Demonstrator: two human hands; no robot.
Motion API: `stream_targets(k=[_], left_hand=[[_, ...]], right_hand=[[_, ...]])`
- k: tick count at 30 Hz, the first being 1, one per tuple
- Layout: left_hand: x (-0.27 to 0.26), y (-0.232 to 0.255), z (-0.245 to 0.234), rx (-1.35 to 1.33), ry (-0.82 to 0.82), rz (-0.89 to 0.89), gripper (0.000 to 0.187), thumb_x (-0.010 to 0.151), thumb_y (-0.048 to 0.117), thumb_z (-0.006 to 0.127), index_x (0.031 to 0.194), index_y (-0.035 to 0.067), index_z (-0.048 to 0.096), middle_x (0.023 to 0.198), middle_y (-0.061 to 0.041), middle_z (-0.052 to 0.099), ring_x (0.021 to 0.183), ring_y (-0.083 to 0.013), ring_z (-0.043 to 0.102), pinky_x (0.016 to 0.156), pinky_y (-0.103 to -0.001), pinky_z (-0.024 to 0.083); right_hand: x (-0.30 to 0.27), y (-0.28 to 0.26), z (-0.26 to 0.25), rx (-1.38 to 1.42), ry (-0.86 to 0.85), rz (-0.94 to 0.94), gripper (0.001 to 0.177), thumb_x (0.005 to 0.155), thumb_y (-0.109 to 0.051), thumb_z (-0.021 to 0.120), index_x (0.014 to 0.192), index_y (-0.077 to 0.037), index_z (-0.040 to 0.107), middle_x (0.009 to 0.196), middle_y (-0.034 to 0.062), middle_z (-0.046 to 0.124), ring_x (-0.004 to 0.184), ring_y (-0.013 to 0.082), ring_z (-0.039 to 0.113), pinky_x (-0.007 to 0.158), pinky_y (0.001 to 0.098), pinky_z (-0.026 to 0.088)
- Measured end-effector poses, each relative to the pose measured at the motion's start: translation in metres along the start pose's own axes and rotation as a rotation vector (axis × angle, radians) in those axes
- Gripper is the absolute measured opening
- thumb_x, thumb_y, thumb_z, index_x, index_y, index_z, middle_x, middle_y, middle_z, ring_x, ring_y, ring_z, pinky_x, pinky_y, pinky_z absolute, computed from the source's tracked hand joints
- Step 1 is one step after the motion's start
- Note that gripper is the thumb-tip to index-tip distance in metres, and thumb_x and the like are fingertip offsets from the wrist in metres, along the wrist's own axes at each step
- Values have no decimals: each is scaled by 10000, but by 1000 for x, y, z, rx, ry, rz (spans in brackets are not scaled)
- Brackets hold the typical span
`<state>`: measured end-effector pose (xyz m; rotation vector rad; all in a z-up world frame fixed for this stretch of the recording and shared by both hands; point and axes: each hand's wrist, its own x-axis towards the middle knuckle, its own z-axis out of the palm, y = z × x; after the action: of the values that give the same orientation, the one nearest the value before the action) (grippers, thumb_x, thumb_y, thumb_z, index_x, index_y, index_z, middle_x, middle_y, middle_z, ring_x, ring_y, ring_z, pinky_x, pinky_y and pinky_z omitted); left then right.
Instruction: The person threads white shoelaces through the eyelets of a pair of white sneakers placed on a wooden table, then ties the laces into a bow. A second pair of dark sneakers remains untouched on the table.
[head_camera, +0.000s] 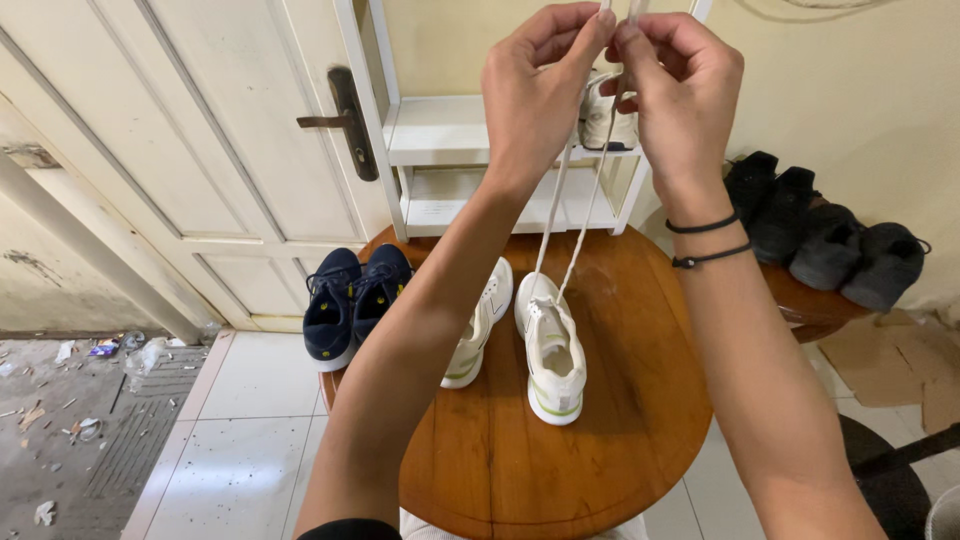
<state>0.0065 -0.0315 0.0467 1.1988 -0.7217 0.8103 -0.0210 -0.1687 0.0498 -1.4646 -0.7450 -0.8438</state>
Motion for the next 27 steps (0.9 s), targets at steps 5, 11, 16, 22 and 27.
stream_targets(k=[5,11,16,22,27], left_hand=[[4,12,7,104,40,87,218,951,196,752,1034,2,806,845,-39,803,765,-55,676,703,-223,554],[6,19,10,63,53,-35,231,923,203,755,1016,-1,811,781,-21,772,628,-21,557,536,-222,452],[7,13,10,65,53,9,233,941,206,764,1027,-5,813,830,-19,805,698,-12,655,601,-204,536],[15,9,8,109,30,-42,252,909,231,764,987,-1,823,775,-2,798,639,-7,594,537,-202,471],[13,8,3,85,52,-27,255,907,235,777,954,-12,822,702,22,724,593,-9,506,498,-228,379]], right_hand=[[6,-4,-2,-20,-2,-40,167,1120,-145,655,1093,-2,738,965,59,766,772,113,749,618,236,570],[6,-6,1,-35,17,-24,180,1105,-161,661,1121,-12,761,964,63,786,757,102,738,608,227,556],[2,-7,2,24,35,19,177,1088,-169,658,1124,-33,766,963,37,791,783,90,747,611,222,566],[6,-9,0,38,61,-9,165,1091,-174,692,1144,-45,779,960,12,769,832,89,737,648,228,575],[4,-9,-4,20,74,-8,170,1075,-202,714,1103,-51,787,943,9,764,824,95,744,635,235,569]])
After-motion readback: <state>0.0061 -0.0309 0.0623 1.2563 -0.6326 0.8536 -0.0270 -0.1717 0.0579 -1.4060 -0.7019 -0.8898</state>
